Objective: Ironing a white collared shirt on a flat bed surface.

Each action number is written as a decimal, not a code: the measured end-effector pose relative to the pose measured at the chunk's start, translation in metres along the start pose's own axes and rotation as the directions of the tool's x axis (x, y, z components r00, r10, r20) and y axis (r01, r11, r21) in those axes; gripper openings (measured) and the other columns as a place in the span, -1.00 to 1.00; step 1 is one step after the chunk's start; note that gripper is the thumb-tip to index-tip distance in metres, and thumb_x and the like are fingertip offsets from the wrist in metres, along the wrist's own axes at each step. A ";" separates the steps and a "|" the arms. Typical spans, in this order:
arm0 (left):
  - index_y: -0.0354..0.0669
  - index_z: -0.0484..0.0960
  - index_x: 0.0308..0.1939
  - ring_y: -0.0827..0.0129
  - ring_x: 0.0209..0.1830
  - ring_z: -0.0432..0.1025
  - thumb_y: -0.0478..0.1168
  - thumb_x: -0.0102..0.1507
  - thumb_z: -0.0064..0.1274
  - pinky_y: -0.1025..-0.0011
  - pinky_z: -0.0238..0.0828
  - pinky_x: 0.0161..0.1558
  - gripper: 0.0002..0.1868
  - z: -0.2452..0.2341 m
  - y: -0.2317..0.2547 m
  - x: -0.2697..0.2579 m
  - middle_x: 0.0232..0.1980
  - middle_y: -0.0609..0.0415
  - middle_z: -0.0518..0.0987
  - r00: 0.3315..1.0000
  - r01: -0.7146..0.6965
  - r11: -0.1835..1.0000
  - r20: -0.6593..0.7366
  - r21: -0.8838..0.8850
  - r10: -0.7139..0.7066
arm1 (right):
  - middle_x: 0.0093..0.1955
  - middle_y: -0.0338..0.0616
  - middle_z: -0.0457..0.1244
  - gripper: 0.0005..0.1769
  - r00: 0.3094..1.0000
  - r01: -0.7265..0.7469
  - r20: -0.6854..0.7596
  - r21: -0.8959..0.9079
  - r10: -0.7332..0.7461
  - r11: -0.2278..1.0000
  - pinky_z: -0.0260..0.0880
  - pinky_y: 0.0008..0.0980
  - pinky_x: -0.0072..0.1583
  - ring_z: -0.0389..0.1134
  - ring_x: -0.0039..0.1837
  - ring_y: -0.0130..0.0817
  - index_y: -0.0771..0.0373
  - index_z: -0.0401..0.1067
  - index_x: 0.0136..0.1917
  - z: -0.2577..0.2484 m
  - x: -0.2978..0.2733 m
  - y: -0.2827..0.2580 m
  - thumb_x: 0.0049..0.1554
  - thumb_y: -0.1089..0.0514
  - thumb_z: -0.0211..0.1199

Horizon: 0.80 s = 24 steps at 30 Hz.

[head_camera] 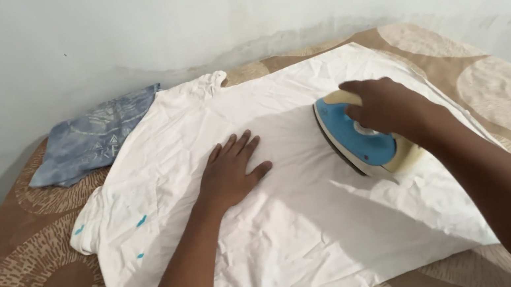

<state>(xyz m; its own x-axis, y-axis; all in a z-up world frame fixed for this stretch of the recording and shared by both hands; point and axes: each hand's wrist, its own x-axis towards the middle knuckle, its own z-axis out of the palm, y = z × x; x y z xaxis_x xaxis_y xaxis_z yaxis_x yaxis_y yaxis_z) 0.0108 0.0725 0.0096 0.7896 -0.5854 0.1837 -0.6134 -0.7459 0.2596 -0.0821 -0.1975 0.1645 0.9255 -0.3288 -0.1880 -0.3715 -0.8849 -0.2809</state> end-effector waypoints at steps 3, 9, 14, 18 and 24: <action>0.05 0.28 0.51 0.19 0.63 -0.02 0.32 0.32 -0.13 0.08 -0.19 0.52 -0.23 -0.001 0.000 -0.003 0.63 0.11 0.14 1.000 -0.001 1.000 -0.003 -0.002 0.001 | 0.26 -0.04 0.40 -0.35 0.998 0.055 -0.044 0.036 -0.053 0.998 0.54 -0.08 0.14 0.53 0.06 -0.10 -0.14 0.23 0.57 0.007 0.037 -0.007 0.23 0.02 0.20; 0.04 0.31 0.50 0.16 0.62 -0.01 0.31 0.31 -0.11 0.07 -0.18 0.51 -0.23 0.002 -0.002 -0.001 0.62 0.09 0.16 1.000 -0.021 0.999 -0.023 -0.026 0.020 | 0.27 0.03 0.36 -0.36 0.970 0.129 -0.213 0.032 -0.119 0.991 0.46 -0.01 0.18 0.46 0.15 0.00 -0.03 0.30 0.53 0.022 0.153 -0.028 0.20 0.06 0.27; 0.04 0.30 0.50 0.17 0.62 -0.02 0.33 0.30 -0.11 0.06 -0.20 0.50 -0.22 -0.008 -0.002 0.002 0.62 0.09 0.15 1.000 -0.012 1.000 0.005 -0.028 0.012 | 0.24 0.07 0.39 -0.39 0.965 0.135 -0.232 0.033 -0.124 0.990 0.48 0.00 0.20 0.47 0.16 0.04 -0.01 0.36 0.52 0.021 0.233 -0.035 0.19 0.11 0.24; 0.07 0.31 0.50 0.19 0.63 -0.01 0.33 0.30 -0.12 0.11 -0.20 0.53 -0.22 -0.005 -0.002 0.000 0.62 0.13 0.15 1.000 -0.012 0.999 0.005 -0.034 0.012 | 0.22 0.05 0.41 -0.37 0.982 0.127 -0.137 -0.032 -0.131 0.991 0.50 0.02 0.17 0.46 0.15 -0.01 -0.05 0.33 0.53 0.010 0.224 -0.032 0.20 0.03 0.27; 0.04 0.34 0.48 0.15 0.60 0.01 0.32 0.30 -0.08 0.10 -0.11 0.48 -0.24 -0.001 -0.008 0.001 0.63 0.06 0.14 0.996 -0.056 0.998 -0.067 -0.019 0.055 | 0.29 -0.03 0.41 -0.35 0.993 0.116 0.016 -0.095 -0.115 0.989 0.54 -0.02 0.20 0.54 0.12 -0.10 -0.10 0.23 0.58 -0.012 0.144 0.007 0.25 -0.04 0.22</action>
<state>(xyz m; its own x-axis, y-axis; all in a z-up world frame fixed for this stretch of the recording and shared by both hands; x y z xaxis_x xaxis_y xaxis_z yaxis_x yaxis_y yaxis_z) 0.0166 0.0785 0.0084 0.7542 -0.6028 0.2606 -0.6563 -0.7058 0.2666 0.0491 -0.2549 0.1468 0.9607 -0.2196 -0.1700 -0.2531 -0.9444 -0.2099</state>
